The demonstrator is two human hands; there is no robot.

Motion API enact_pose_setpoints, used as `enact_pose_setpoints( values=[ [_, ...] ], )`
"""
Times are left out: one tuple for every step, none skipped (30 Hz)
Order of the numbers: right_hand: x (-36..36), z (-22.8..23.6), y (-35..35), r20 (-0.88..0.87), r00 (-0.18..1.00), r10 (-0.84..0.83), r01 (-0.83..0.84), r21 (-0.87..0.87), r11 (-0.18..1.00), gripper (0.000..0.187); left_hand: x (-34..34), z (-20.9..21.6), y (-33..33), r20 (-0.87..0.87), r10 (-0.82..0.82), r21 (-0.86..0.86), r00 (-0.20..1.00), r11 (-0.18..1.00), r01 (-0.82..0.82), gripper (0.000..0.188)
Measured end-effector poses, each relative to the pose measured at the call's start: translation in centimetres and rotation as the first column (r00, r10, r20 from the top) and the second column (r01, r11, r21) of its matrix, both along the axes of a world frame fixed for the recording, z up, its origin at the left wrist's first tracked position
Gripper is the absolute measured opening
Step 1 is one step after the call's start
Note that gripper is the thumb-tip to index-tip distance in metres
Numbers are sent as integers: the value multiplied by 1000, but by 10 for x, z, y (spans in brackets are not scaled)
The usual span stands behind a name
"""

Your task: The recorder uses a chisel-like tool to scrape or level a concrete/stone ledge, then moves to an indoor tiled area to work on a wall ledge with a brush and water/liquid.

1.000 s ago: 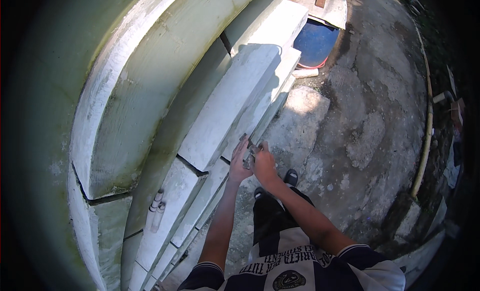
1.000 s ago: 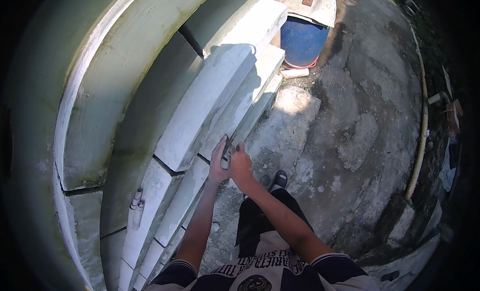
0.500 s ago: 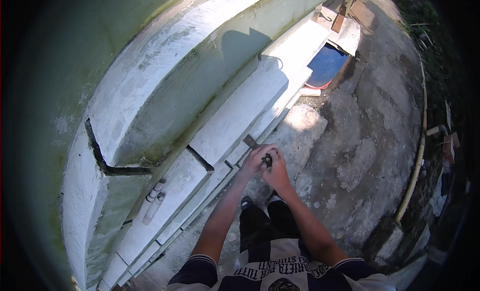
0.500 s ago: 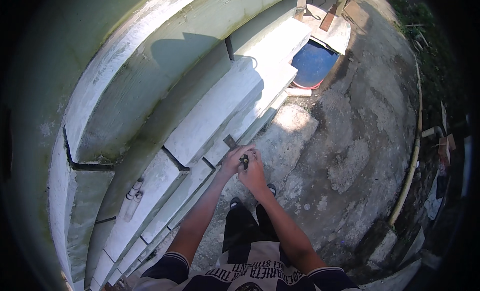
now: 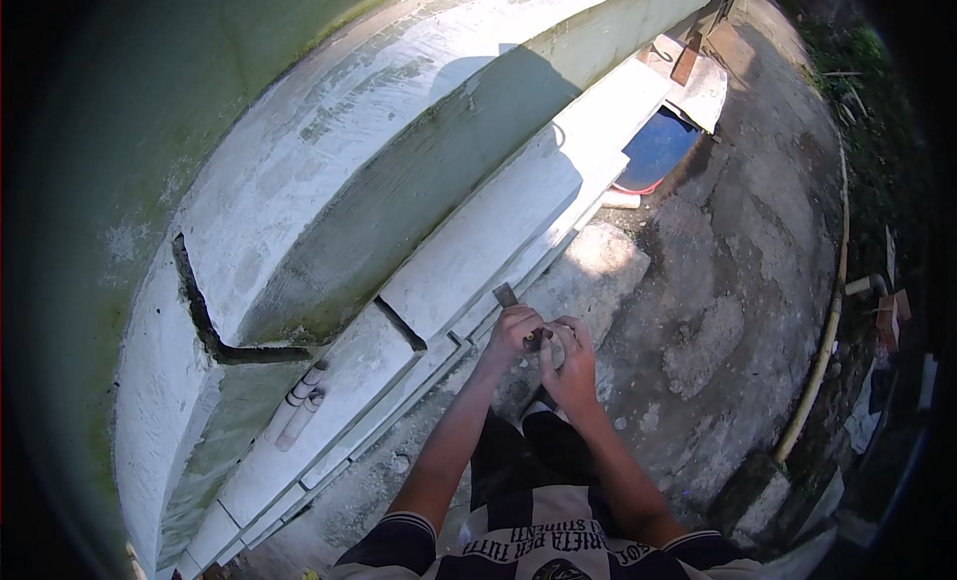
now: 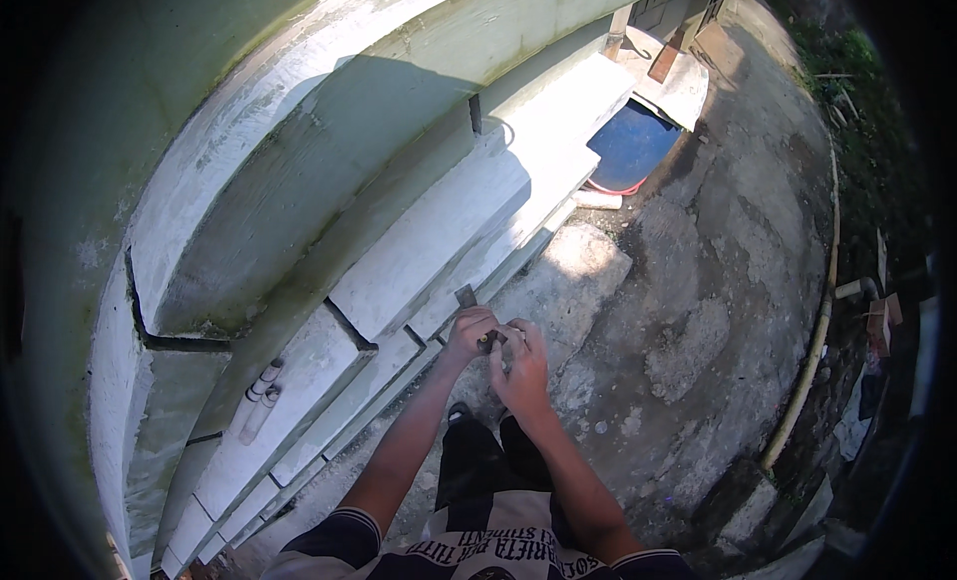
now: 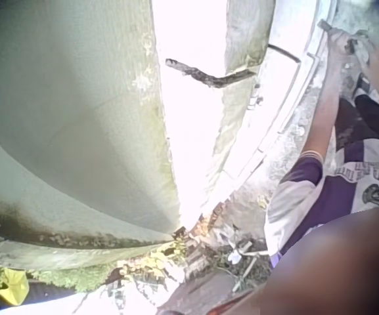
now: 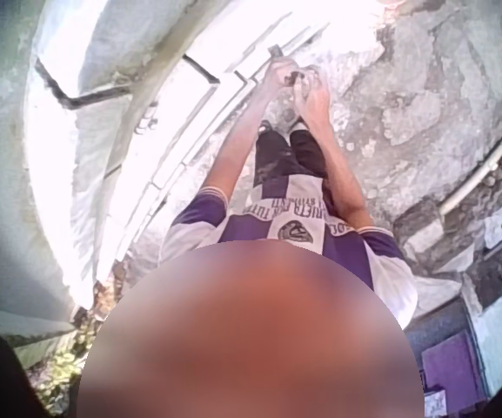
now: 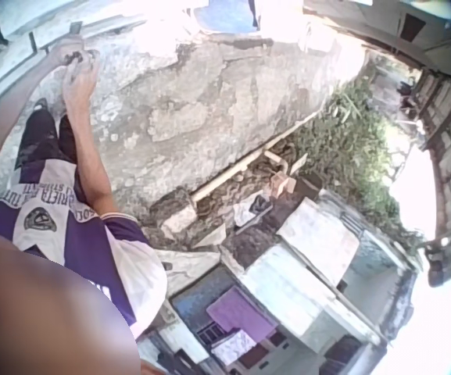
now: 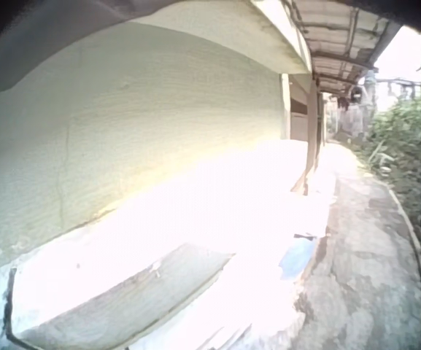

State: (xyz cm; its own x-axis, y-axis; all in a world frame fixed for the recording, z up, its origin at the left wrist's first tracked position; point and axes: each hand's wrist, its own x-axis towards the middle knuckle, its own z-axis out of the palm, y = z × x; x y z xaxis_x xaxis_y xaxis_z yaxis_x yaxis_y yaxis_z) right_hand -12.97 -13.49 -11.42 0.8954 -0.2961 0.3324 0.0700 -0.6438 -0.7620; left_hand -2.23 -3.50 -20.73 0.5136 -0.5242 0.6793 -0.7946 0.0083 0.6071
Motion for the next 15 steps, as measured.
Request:
enact_pose_setpoints(
  values=[
    [0, 2, -3, -1, 1000, 2, -2, -2, 1000, 22, -1, -1, 1, 15, 22, 8, 1000, 1000, -22, 18],
    [1, 6, -8, -8, 1000, 7, -7, -3, 1000, 22, -1, -2, 1, 29, 43, 16, 999, 999, -44, 18],
    [2, 9, -12, -15, 1000, 11, -11, -4, 1000, 22, -2, -3, -1, 28, 45, 15, 999, 999, -45, 18],
    [3, 9, -17, -15, 1000, 13, -13, -7, 1000, 22, -1, -1, -5, 26, 68, 23, 997, 997, -69, 19],
    [4, 10, -22, 7, 1000, 20, -20, -14, 1000, 20, -1, 2, -9, 24, 92, 32, 995, 995, -93, 21],
    [6, 11, -26, 29, 999, 27, -26, -20, 999, 18, -2, 4, -12, 25, 93, 30, 995, 995, -94, 21],
    [8, 20, -27, 32, 999, 29, -28, -20, 999, 18, -1, 6, -14, 30, 138, 9, 990, 990, -139, 22],
    [7, 35, -27, 100, 995, 26, -21, -45, 999, 17, -3, 5, -13, 32, 186, -11, 982, 983, -185, 24],
    [5, 48, -26, 168, 985, 24, -13, -66, 998, 17, -3, 4, -12, 32, 190, -7, 981, 982, -190, 24],
    [1, 59, -27, 169, 985, 26, -15, -63, 998, 17, -4, 3, -11, 40, 199, 11, 979, 980, -200, 25],
    [-3, 67, -28, 327, 944, 38, -9, -91, 996, 22, -4, 2, -10, 49, 210, 30, 976, 977, -212, 25],
    [-6, 70, -28, 476, 878, 53, 3, -114, 993, 27, -5, 2, -10, 52, 215, 36, 975, 975, -217, 25],
    [-7, 67, -26, 480, 876, 48, 5, -109, 994, 27, -5, 3, -10, 42, 212, 32, 976, 976, -213, 25],
    [-7, 62, -23, 583, 806, 100, -20, -142, 990, 27, -4, 4, -9, 32, 209, 30, 977, 977, -210, 25],
    [-5, 55, -19, 675, 722, 151, -40, -176, 984, 27, -2, -1, -4, 38, 207, 37, 978, 977, -208, 25]
  ],
)
